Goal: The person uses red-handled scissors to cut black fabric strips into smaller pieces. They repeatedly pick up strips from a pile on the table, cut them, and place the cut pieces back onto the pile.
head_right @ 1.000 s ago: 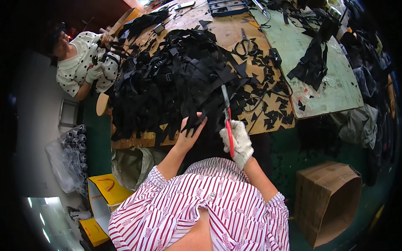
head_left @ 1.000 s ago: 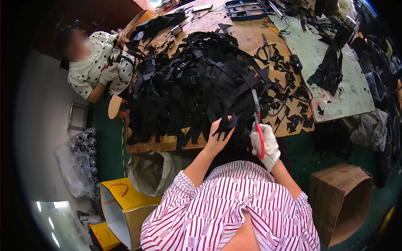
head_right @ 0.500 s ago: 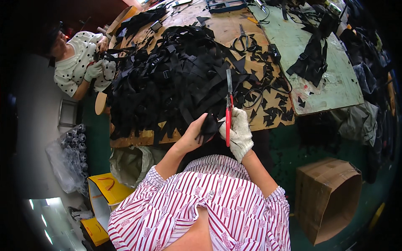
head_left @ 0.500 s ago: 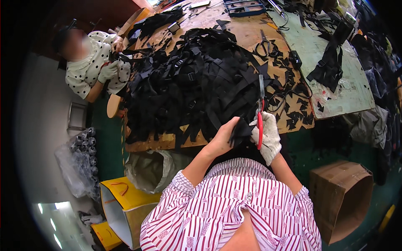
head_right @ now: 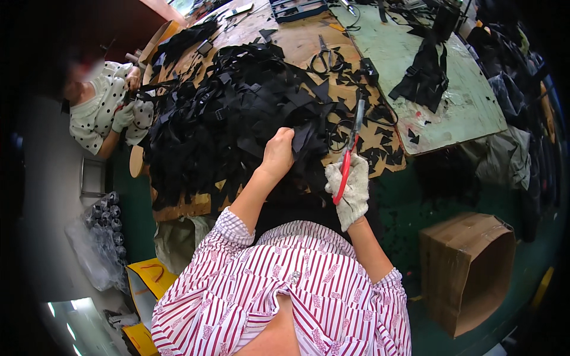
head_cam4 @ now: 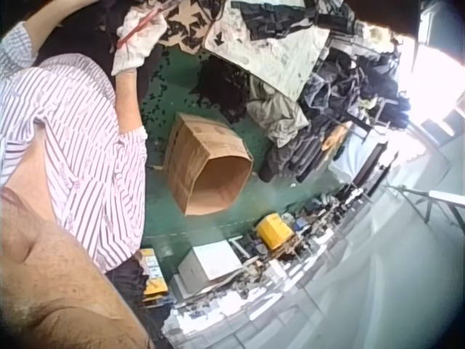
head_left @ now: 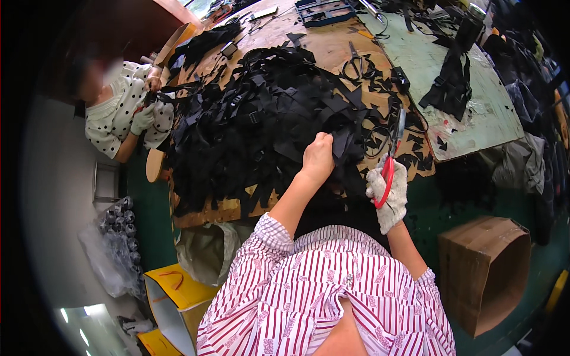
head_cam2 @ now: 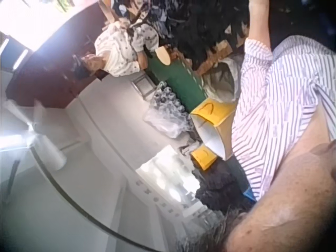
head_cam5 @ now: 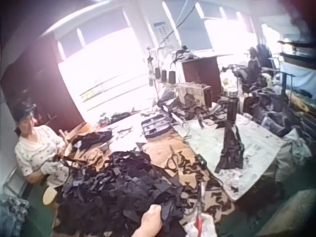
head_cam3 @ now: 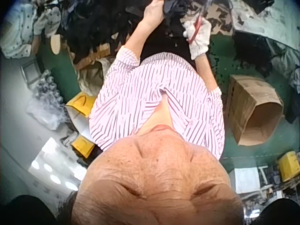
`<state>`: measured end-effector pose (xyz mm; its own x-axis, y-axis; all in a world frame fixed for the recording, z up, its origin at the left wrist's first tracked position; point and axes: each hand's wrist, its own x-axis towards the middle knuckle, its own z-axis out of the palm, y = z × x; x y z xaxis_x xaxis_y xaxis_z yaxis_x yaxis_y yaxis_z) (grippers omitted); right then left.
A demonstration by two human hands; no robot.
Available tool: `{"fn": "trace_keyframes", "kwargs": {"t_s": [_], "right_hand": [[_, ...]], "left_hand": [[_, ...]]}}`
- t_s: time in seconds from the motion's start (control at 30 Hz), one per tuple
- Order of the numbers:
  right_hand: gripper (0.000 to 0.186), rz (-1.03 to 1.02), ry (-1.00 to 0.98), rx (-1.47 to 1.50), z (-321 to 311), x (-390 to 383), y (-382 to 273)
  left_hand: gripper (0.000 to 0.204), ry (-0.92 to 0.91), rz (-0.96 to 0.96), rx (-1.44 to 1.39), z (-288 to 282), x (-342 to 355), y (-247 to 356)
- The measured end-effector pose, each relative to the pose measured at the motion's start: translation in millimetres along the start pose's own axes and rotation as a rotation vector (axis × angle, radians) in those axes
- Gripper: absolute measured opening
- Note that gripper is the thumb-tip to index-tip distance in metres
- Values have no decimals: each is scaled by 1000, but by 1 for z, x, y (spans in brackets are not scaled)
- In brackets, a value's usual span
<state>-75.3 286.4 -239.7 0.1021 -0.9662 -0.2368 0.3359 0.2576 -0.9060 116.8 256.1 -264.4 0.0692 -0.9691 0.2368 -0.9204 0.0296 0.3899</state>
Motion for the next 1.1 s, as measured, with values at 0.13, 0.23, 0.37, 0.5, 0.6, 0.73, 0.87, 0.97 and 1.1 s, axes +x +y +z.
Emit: {"fn": "trace_keyframes", "kwargs": {"t_s": [0.13, 0.23, 0.37, 0.5, 0.6, 0.73, 0.87, 0.97, 1.1], "right_hand": [[39, -31, -10, 20, -8, 0, 11], [41, -5, -32, 24, -8, 0, 11], [44, 2, -140, -118, -11, -4, 13], [50, -110, -229, -309, -16, -9, 30], [60, -117, -310, -420, -14, -13, 33], [65, -220, -343, -538, -15, -18, 30], [71, -226, -395, -754, -10, -21, 8], [74, -286, -402, -801, -10, -19, 9], [74, -213, -409, -773, -5, -14, 8]], "left_hand": [[27, -76, -110, 111, 10, 10, 9], [30, -32, -83, -15, 8, 14, 4], [17, 120, -268, -1024, 9, -7, -30], [20, 58, -523, -1319, -42, -12, -2], [25, 94, -574, -1304, -57, -20, 7], [25, 145, -595, -1288, -63, -27, 11], [22, 164, -574, -1279, -64, -31, 15], [22, 111, -548, -1262, -67, -31, 20], [21, 62, -546, -1273, -65, -36, 25]]}}
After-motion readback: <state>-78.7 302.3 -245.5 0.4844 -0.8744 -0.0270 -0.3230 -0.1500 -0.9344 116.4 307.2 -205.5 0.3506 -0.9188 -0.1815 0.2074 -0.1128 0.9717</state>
